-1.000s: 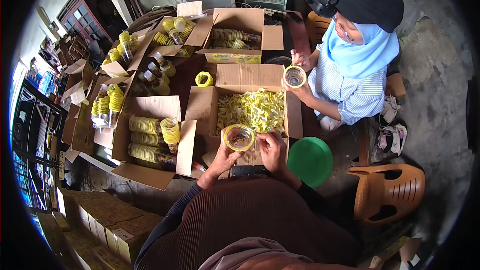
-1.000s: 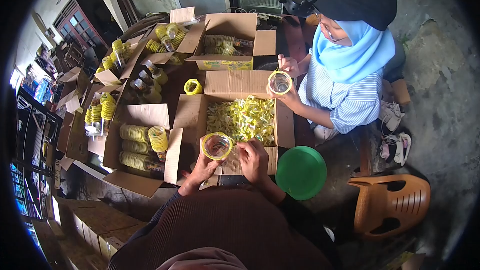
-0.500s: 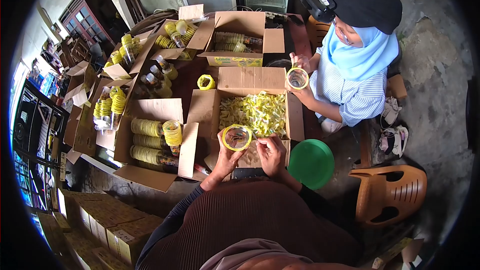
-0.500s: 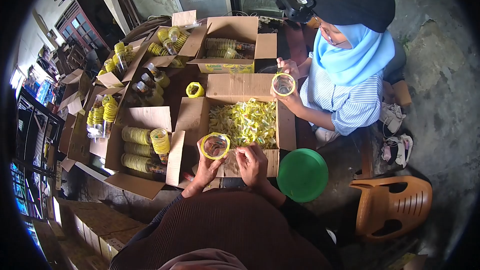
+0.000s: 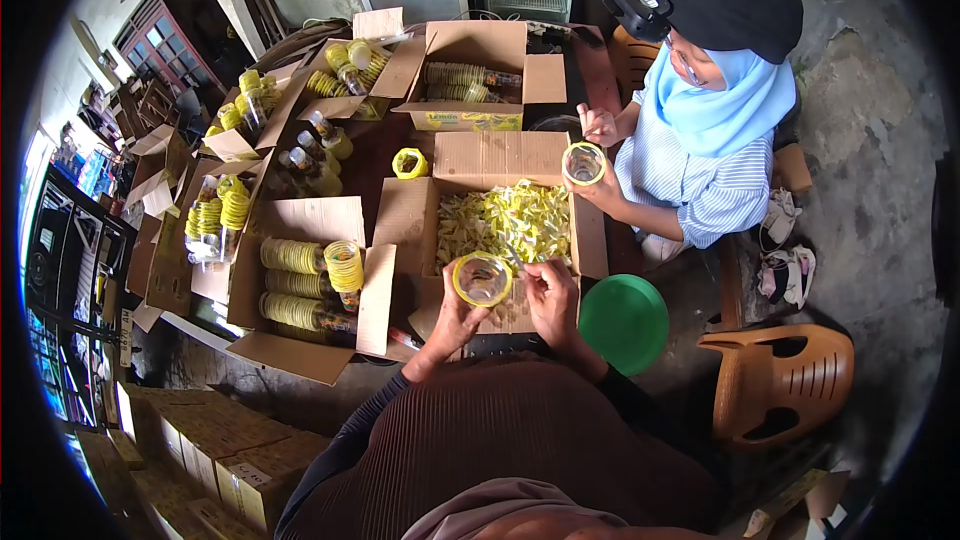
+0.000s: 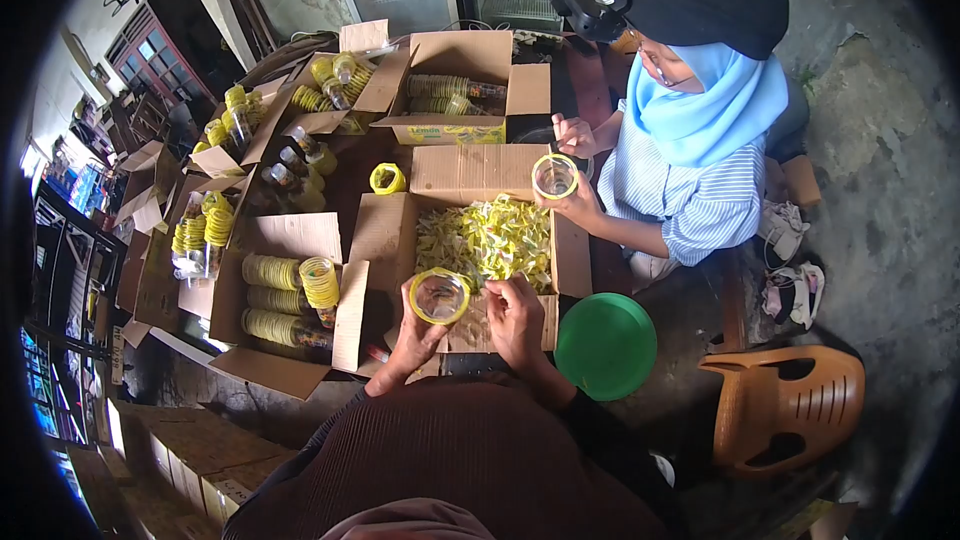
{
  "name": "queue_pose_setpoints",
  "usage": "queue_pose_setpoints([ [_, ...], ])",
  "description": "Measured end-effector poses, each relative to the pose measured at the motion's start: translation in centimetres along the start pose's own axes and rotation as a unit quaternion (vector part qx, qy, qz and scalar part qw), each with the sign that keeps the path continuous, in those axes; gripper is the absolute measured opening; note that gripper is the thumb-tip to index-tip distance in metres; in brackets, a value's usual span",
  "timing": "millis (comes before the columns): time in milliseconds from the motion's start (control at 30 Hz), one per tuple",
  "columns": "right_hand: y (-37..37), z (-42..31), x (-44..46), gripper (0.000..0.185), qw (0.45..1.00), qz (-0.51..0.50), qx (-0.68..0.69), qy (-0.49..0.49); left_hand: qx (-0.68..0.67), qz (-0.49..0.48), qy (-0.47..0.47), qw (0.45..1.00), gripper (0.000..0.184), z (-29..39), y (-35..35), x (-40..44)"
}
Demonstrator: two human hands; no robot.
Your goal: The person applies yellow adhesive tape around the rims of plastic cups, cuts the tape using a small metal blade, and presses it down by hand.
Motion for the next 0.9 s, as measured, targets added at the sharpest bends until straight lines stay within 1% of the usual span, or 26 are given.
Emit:
queue_pose_setpoints([
  [33, 0.1, 0.0, -0.1, 0.015, 1.000, -0.001, -0.001, -0.001, -0.008, 0.019, 0.002, 1.000, 0.077, -0.4, 0.4, 0.0],
  [100, 0.9, -0.9, -0.5, 0.014, 0.999, 0.012, 0.025, 0.027, 0.016, 0.011, -0.007, 1.000, 0.076, -0.3, 0.8, 0.1],
  [133, 0.7, -1.5, -0.7, 0.016, 0.999, -0.004, 0.016, 0.049, 0.017, 0.012, -0.005, 1.000, 0.076, -0.4, 0.8, 0.1],
  [167, 0.6, -1.6, -0.7, 0.016, 0.999, -0.005, 0.015, 0.048, -0.001, 0.005, 0.001, 1.000, 0.076, -0.5, 0.7, 0.1],
  [233, -0.2, -2.2, -1.2, 0.016, 0.996, -0.021, -0.031, 0.081, -0.020, -0.002, 0.009, 1.000, 0.075, -0.3, 0.3, -0.1],
  [267, -0.6, -2.0, -1.1, 0.017, 0.994, -0.030, -0.073, 0.081, -0.018, -0.040, 0.006, 0.999, 0.075, -0.1, -0.5, -0.3],
  [300, -0.7, -1.9, -1.1, 0.017, 0.993, -0.031, -0.074, 0.081, -0.015, -0.078, 0.001, 0.997, 0.074, 0.6, -1.5, -0.5],
  [333, -0.7, -1.8, -0.9, 0.017, 0.995, -0.032, -0.057, 0.079, -0.083, -0.064, 0.030, 0.994, 0.071, 1.2, -2.0, -0.5],
  [367, -0.8, -1.7, -0.8, 0.016, 0.996, -0.033, -0.040, 0.078, -0.083, -0.062, 0.029, 0.994, 0.071, 1.4, -1.9, -0.3],
  [400, -0.7, -1.0, -0.6, 0.016, 0.999, -0.022, 0.004, 0.048, -0.101, -0.030, 0.068, 0.992, 0.068, 0.9, -1.3, -0.3],
  [433, -0.8, -0.8, -0.5, 0.016, 0.999, -0.023, 0.005, 0.049, -0.120, 0.003, 0.109, 0.987, 0.066, 0.3, -0.6, -0.5],
  [467, -0.7, -0.1, -0.3, 0.016, 1.000, -0.021, 0.002, 0.021, -0.182, 0.004, 0.093, 0.979, 0.060, -0.5, -0.3, -0.5],
  [500, -0.6, 0.7, -0.1, 0.015, 1.000, -0.019, -0.002, -0.007, -0.245, 0.029, 0.110, 0.963, 0.066, 0.4, -0.3, -0.4],
  [567, -0.8, 1.7, 0.2, 0.016, 0.999, -0.029, -0.015, 0.001, -0.288, 0.045, 0.101, 0.951, 0.064, -0.8, 0.7, -0.8],
  [633, -2.8, 5.2, 0.1, 0.016, 0.995, -0.075, -0.069, 0.013, -0.286, 0.050, 0.101, 0.952, 0.063, -0.3, 1.1, -0.7],
  [667, -3.9, 7.9, -0.4, 0.015, 0.994, -0.092, 0.026, 0.058, -0.285, 0.053, 0.103, 0.951, 0.061, -0.1, 1.4, -0.8],
  [700, -4.3, 9.5, -0.8, 0.015, 0.993, -0.095, 0.026, 0.060, -0.285, 0.056, 0.101, 0.952, 0.061, -0.1, 1.8, -0.8],
  [733, -6.3, 11.6, -1.2, 0.019, 0.982, -0.178, -0.060, 0.006, -0.210, 0.030, 0.099, 0.972, 0.061, -0.1, 2.1, -0.7],
  [767, -7.9, 13.9, -1.9, 0.023, 0.954, -0.257, -0.146, -0.047, -0.133, 0.003, 0.098, 0.986, 0.061, -0.1, 2.2, -0.7],
  [800, -8.5, 14.4, -2.1, 0.027, 0.943, -0.271, -0.187, -0.043, -0.097, 0.006, 0.074, 0.992, 0.062, 0.7, 2.5, -0.1],
  [833, -8.9, 14.7, -2.3, 0.027, 0.943, -0.273, -0.187, -0.042, -0.097, 0.008, 0.075, 0.992, 0.062, 0.7, 2.8, -0.1],
  [900, -8.6, 15.0, -1.8, 0.026, 0.954, -0.209, -0.199, -0.083, -0.034, -0.032, 0.007, 0.999, 0.063, 1.9, 3.1, 0.3],
])
Point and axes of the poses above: each hand's wrist, its own x-axis towards the middle knuckle, its own y-axis out of the back of the hand, z = x × y, the point moved 9 cm from there along x, towards the middle knuckle, and after that the axes turned 11 degrees about -y, right-handed, at the moved point
